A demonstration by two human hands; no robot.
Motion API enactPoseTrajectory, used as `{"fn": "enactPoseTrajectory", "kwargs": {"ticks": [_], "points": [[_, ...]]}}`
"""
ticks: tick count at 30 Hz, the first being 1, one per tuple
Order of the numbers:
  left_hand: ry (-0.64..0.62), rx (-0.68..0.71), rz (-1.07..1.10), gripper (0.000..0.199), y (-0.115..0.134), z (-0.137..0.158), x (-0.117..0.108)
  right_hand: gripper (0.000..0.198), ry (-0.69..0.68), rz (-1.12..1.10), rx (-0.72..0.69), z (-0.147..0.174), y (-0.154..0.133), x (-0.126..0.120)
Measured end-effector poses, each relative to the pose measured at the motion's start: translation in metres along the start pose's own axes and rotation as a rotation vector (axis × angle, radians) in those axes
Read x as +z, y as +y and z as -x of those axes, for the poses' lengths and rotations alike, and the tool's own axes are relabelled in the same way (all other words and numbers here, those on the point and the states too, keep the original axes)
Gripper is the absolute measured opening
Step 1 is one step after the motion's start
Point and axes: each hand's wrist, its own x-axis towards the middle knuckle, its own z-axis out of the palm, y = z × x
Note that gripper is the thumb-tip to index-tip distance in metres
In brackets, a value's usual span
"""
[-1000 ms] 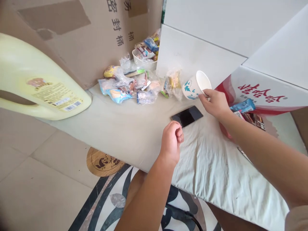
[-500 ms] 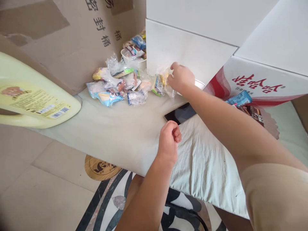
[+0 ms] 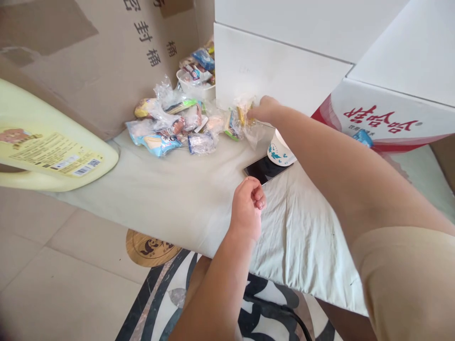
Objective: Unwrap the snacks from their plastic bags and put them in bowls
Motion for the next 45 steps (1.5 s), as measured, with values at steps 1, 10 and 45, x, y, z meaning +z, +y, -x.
{"fn": "enactPoseTrajectory", "kwargs": {"ticks": [1,10,45], "points": [[0.002,-0.001,-0.001,0.016,-0.002,0.0,0.001,0.038,-0.035,-0.049,0.012,-0.002,-0.007,0.006],[-0.023,0.016,-0.007,0.018,-0.006,-0.003,0.003,0.019,0.011,-0.244,0.026,0.058,-0.069,-0.005],[-0.344,-0.022,-0.693,0.032,-0.156,-0.028,0.06,0.062,0.147,-0.7,-0.007,0.415,0.203,-0.133]]}}
